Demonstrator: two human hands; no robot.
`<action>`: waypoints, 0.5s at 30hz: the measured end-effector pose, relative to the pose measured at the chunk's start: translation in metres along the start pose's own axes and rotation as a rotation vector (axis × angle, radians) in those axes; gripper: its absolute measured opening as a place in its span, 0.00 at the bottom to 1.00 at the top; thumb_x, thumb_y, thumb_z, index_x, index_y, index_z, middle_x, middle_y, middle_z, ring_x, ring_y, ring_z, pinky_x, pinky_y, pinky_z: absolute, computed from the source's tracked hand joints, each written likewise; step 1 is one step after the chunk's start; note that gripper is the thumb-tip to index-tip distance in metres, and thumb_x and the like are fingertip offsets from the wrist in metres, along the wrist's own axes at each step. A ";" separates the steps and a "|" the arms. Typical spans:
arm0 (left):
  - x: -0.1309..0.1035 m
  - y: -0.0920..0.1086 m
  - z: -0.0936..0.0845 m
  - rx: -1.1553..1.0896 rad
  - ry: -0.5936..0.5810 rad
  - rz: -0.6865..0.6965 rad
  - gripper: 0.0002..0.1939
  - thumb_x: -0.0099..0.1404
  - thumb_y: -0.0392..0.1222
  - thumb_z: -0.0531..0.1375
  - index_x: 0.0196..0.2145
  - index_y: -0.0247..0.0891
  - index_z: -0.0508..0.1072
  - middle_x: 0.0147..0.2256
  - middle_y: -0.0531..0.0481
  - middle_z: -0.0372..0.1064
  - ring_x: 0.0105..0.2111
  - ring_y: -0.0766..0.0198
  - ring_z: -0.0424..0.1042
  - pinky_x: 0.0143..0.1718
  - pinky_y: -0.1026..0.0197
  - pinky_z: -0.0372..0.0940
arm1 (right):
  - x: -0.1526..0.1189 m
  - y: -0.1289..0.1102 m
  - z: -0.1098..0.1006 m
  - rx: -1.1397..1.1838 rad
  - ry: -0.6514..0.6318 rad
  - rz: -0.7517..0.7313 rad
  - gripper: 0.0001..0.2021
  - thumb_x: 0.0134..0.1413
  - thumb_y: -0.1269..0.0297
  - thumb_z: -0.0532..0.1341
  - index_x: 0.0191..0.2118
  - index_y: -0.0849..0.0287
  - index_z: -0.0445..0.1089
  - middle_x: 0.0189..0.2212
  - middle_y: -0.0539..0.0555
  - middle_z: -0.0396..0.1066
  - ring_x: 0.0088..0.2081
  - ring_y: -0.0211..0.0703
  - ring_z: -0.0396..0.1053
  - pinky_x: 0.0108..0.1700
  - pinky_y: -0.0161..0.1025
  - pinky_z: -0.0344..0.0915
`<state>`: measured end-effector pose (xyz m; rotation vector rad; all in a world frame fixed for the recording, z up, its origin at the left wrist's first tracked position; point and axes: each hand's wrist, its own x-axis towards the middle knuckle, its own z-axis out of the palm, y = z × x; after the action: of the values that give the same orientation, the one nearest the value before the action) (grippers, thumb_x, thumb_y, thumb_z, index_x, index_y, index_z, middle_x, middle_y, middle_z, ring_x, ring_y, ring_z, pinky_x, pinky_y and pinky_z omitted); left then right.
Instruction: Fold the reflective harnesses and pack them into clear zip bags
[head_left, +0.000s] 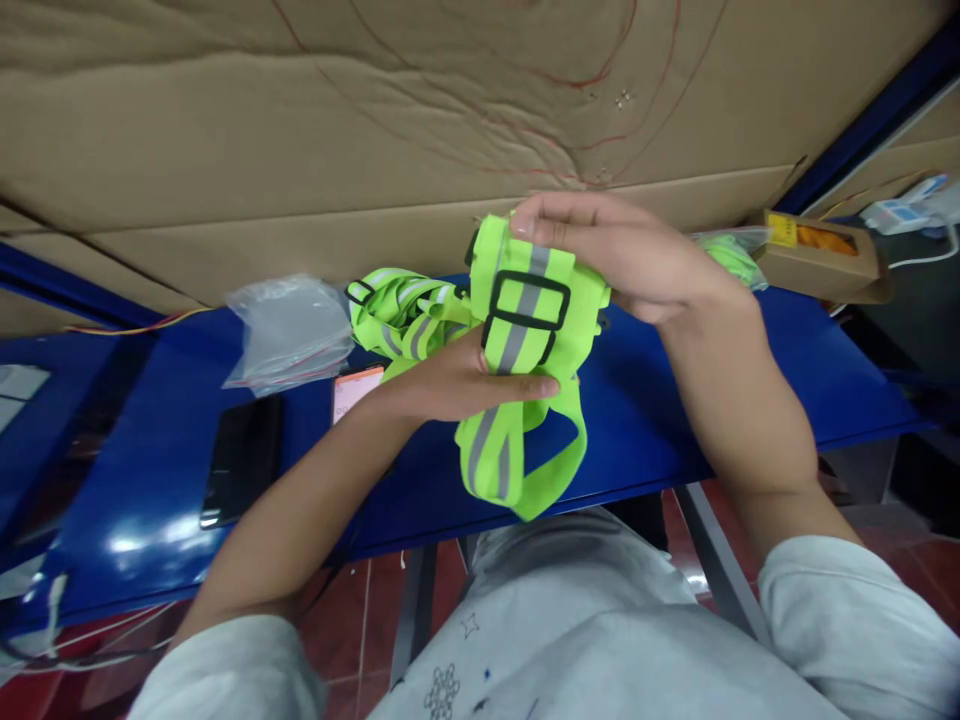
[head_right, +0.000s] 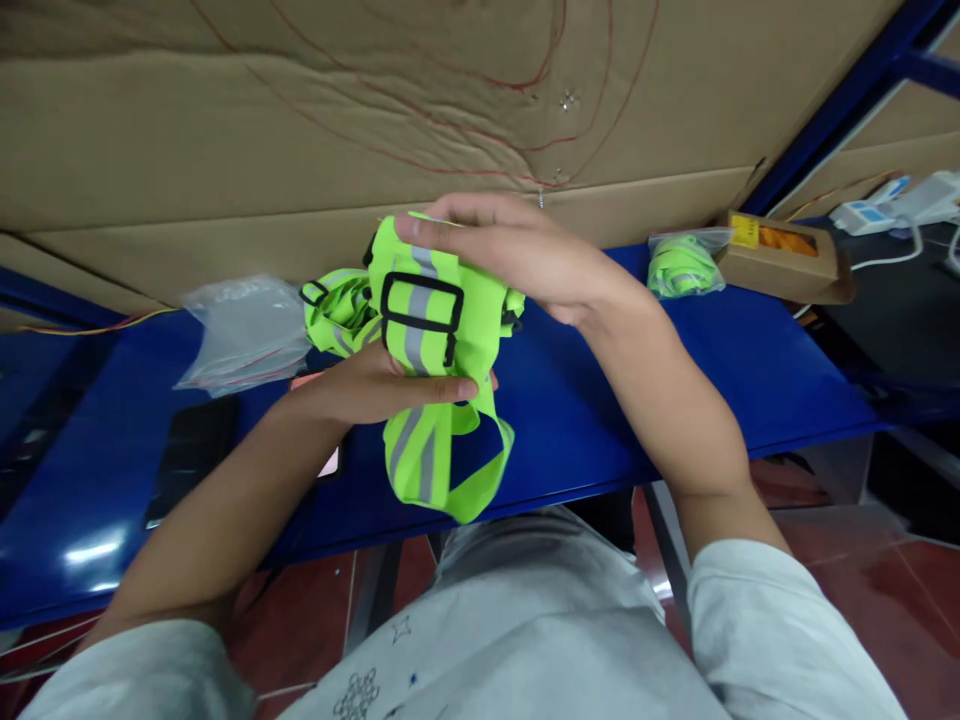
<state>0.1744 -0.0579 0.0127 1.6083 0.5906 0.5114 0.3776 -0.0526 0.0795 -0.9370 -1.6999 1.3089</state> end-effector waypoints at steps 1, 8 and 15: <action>0.000 0.000 0.001 -0.027 -0.038 0.024 0.16 0.63 0.49 0.73 0.45 0.39 0.82 0.47 0.45 0.82 0.49 0.53 0.81 0.54 0.52 0.76 | 0.002 0.002 0.000 0.026 -0.014 0.017 0.16 0.54 0.46 0.72 0.36 0.52 0.75 0.38 0.49 0.77 0.41 0.42 0.75 0.39 0.35 0.71; 0.002 -0.004 0.002 -0.475 -0.233 0.036 0.27 0.63 0.52 0.72 0.58 0.44 0.79 0.63 0.43 0.72 0.66 0.43 0.68 0.66 0.46 0.67 | 0.006 0.008 -0.001 0.068 -0.011 0.035 0.18 0.56 0.45 0.72 0.39 0.55 0.74 0.37 0.48 0.78 0.38 0.40 0.74 0.39 0.34 0.72; 0.006 -0.015 0.008 -0.547 -0.302 0.007 0.28 0.61 0.50 0.72 0.59 0.46 0.78 0.50 0.44 0.80 0.57 0.47 0.77 0.63 0.46 0.69 | 0.000 0.003 -0.006 -0.423 0.110 -0.346 0.17 0.72 0.51 0.58 0.54 0.59 0.71 0.57 0.53 0.73 0.60 0.43 0.70 0.65 0.40 0.63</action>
<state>0.1826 -0.0590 -0.0035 1.1334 0.1903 0.3816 0.3832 -0.0492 0.0776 -0.8757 -1.9839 0.6730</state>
